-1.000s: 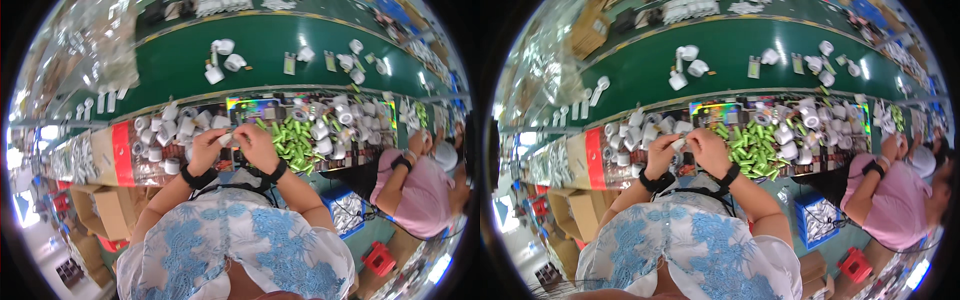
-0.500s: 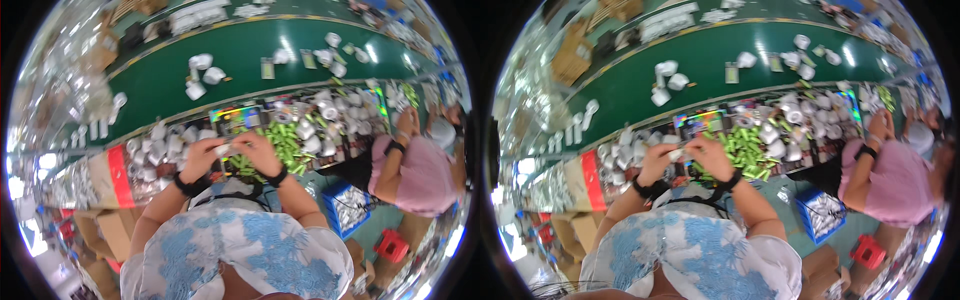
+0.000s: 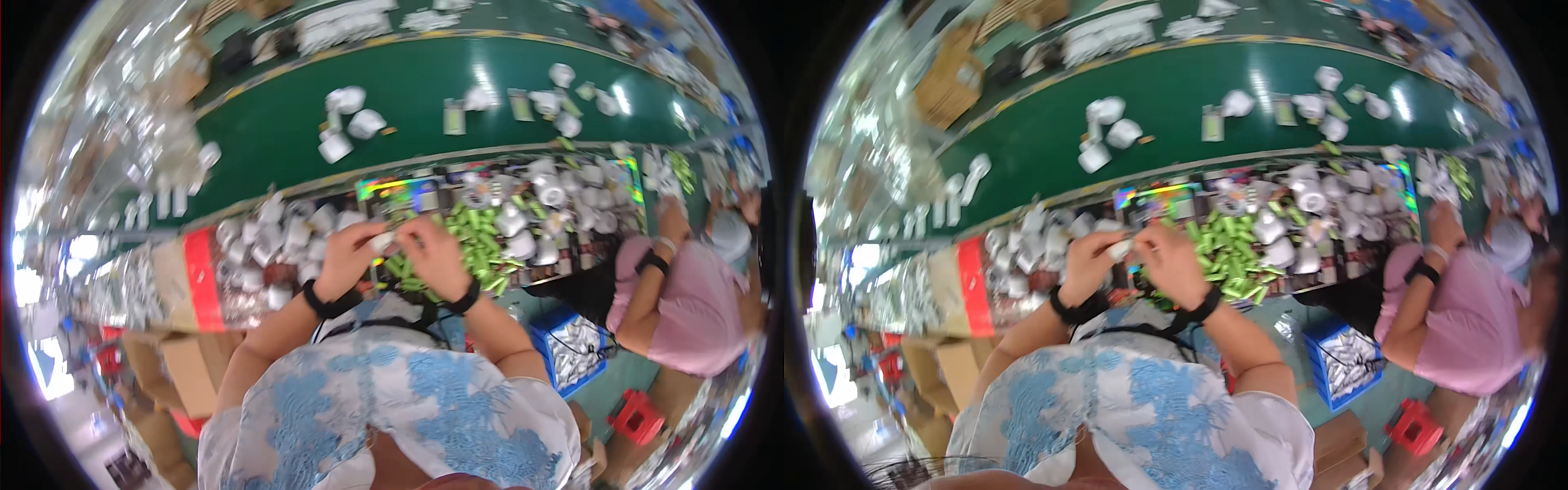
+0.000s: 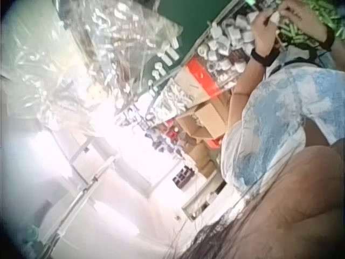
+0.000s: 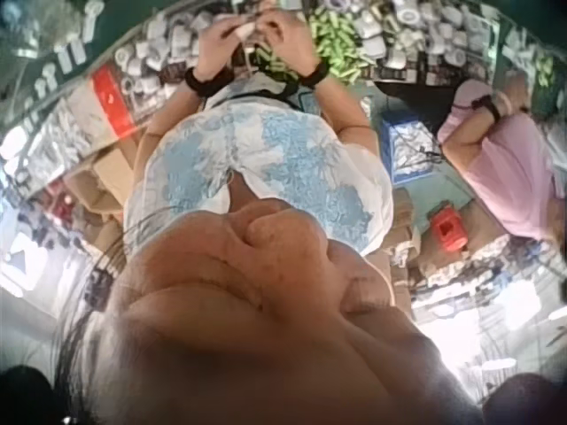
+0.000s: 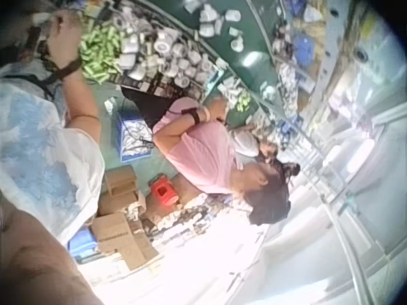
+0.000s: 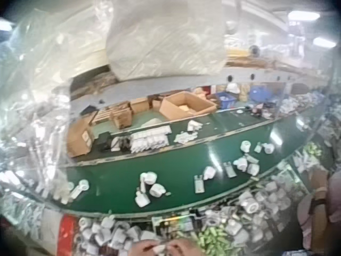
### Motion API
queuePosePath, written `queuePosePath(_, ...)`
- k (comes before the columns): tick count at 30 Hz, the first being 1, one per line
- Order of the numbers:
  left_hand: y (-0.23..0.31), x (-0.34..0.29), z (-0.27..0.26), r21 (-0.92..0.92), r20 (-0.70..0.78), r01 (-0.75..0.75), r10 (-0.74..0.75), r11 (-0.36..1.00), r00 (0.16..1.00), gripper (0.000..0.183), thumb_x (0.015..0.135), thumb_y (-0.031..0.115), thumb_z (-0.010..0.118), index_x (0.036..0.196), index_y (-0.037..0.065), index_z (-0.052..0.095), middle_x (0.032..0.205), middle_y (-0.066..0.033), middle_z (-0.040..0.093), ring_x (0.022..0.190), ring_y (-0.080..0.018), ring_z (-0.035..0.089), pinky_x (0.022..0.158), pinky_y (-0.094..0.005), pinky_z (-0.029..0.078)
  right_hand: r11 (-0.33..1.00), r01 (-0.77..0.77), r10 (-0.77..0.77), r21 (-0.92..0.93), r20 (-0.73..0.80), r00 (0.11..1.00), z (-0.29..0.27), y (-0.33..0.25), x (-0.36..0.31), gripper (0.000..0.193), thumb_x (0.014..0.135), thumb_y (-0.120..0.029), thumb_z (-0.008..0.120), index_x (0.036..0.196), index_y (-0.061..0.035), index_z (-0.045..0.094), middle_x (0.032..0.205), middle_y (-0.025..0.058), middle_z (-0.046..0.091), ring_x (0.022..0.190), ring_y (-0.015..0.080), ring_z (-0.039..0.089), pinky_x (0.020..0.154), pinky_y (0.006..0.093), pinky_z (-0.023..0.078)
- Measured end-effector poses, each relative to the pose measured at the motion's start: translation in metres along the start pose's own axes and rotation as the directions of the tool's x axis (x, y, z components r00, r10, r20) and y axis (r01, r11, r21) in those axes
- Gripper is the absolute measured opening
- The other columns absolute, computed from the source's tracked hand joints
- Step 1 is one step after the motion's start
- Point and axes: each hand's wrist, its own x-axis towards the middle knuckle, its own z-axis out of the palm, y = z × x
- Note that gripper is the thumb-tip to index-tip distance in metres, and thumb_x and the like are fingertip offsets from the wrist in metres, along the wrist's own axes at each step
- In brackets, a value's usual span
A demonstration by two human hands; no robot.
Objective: Assembling small plastic electronic components on a production line, fitting pieces together and organizing them.
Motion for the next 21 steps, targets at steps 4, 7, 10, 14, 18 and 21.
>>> queuePosePath(4,-0.005,-0.007,0.009,-0.299,-0.001,0.06,-0.063,0.952,0.998,0.027,0.081,0.002,0.059,0.107,-0.003,0.058,0.1,-0.0108,0.061,0.088,-0.0155,0.06,0.076,-0.0262,0.048,0.971,-0.025,0.021,0.237,0.022,1.0,-0.011,0.006,-0.005,0.007,0.082,-0.008,0.059,0.087,-0.0033,0.056,0.082,0.0091,0.057,0.076,0.0211,0.058,0.069,0.0305,0.045)
queuePosePath(7,0.022,-0.001,0.013,-0.193,-0.014,-0.225,0.226,0.955,0.974,0.034,0.083,0.001,0.055,0.117,0.0,0.051,0.109,-0.0105,0.057,0.099,-0.0171,0.056,0.083,-0.0278,0.046,0.98,-0.07,0.102,0.185,-0.172,0.98,-0.063,0.008,0.006,0.008,0.082,-0.007,0.058,0.089,-0.0033,0.056,0.088,0.0078,0.06,0.082,0.0179,0.056,0.074,0.0275,0.044)
queuePosePath(10,-0.002,0.01,-0.009,-0.248,-0.045,-0.118,0.11,0.962,0.993,0.029,0.085,0.002,0.053,0.114,0.001,0.053,0.104,-0.0079,0.059,0.095,-0.0148,0.057,0.08,-0.0254,0.045,0.857,-0.056,0.296,0.513,-0.401,0.867,-0.139,0.053,0.007,0.005,0.086,-0.005,0.053,0.09,-0.0034,0.055,0.09,0.0016,0.057,0.082,0.0079,0.051,0.074,0.022,0.041)
queuePosePath(14,-0.025,0.002,-0.048,-0.192,-0.06,0.003,-0.014,0.981,0.998,0.016,0.086,0.005,0.052,0.1,0.0,0.059,0.09,-0.0041,0.06,0.08,-0.0096,0.056,0.069,-0.022,0.044,0.945,-0.127,0.301,0.302,-0.646,0.702,-0.251,0.101,0.011,0.007,0.086,-0.013,0.053,0.086,-0.0056,0.053,0.075,-0.0035,0.051,0.065,0.0025,0.041,0.057,0.0163,0.033)
queuePosePath(18,-0.044,-0.005,-0.07,-0.233,-0.121,0.12,-0.152,0.965,0.981,0.016,0.086,0.006,0.05,0.099,0.001,0.059,0.088,-0.0045,0.061,0.077,-0.0094,0.056,0.066,-0.0218,0.044,0.967,-0.217,0.235,0.131,-0.785,0.573,-0.341,0.19,0.016,0.018,0.085,-0.016,0.056,0.092,0.0002,0.056,0.076,0.0004,0.055,0.067,0.0082,0.048,0.061,0.0228,0.04)
queuePosePath(21,-0.048,-0.009,-0.085,-0.272,-0.162,0.135,-0.184,0.953,0.969,0.016,0.086,0.004,0.049,0.099,0.0,0.058,0.087,-0.0063,0.061,0.078,-0.0105,0.057,0.065,-0.0218,0.044,0.899,-0.402,-0.006,-0.174,-0.922,0.387,-0.38,0.254,0.019,0.02,0.082,-0.017,0.058,0.093,0.0005,0.056,0.081,0.0063,0.061,0.07,0.0149,0.055,0.065,0.0273,0.044)
